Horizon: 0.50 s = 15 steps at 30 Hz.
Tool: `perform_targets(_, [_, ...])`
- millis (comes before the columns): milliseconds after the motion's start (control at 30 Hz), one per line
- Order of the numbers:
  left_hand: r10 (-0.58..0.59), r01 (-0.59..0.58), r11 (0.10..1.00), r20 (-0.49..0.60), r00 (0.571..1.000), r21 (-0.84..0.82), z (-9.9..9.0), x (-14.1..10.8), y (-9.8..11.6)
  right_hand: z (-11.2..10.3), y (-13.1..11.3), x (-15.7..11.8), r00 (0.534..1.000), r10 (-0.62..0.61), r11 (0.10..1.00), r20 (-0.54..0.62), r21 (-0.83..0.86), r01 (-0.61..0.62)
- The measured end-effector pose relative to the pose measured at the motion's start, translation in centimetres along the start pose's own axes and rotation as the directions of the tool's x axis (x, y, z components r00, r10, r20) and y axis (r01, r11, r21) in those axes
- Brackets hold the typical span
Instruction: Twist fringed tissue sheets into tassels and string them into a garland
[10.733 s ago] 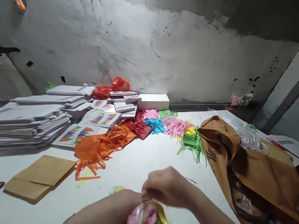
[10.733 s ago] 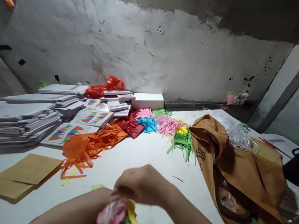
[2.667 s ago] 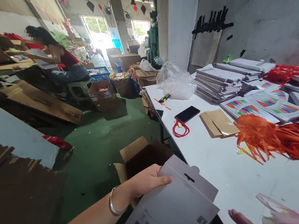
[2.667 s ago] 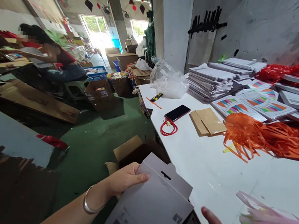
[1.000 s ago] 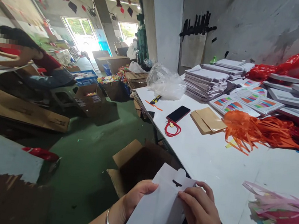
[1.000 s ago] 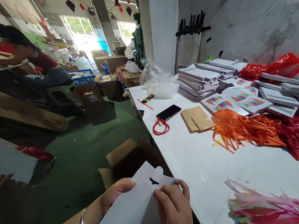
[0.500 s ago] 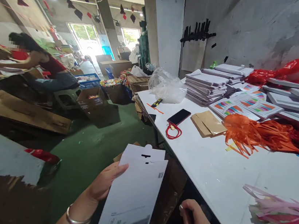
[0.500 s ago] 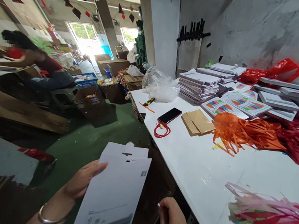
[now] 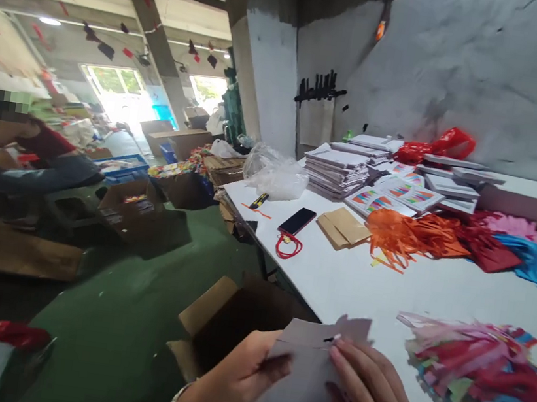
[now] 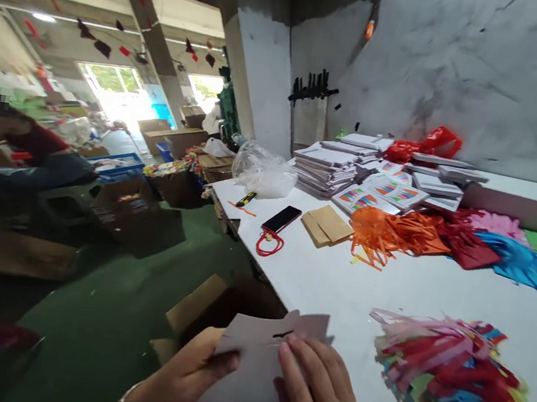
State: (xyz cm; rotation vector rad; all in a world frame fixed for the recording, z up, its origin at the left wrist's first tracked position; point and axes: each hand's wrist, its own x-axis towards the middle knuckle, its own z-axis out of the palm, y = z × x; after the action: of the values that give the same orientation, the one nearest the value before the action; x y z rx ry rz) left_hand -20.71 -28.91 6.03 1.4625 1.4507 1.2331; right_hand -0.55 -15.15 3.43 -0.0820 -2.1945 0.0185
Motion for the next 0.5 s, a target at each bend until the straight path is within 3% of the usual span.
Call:
perform_targets(133, [0.179,-0.223,0.95,0.203,0.963,0.219,3.4,3.2,2.7,-4.2,1.3,-1.8,0.987,0.16,0.984,0.022,-0.08,-0.158])
perform_targets(233, [0.279,-0.367,0.886,0.307,0.91,0.283,5.9,5.1,4.7,-7.6,1.9,-3.2,0.954,0.215,0.975,0.207,-0.108,-0.197])
perform_targets(333, [0.31,-0.438,0.855,0.402,0.862,0.279,8.6,7.1,5.8,-11.3,2.4,-3.6,0.896,0.262,0.965,0.359,-0.086,-0.248])
perform_targets(400, [0.37,-0.493,0.83,0.402,0.838,0.263,10.6,8.4,5.6,-13.9,2.9,-3.7,0.856,0.354,0.932,0.378,-0.062,-0.358])
perform_targets(500, [0.553,-0.603,0.751,0.243,0.797,0.269,13.7,9.9,3.9,-17.7,3.4,-4.0,0.814,0.508,0.861,0.282,-0.137,-0.49])
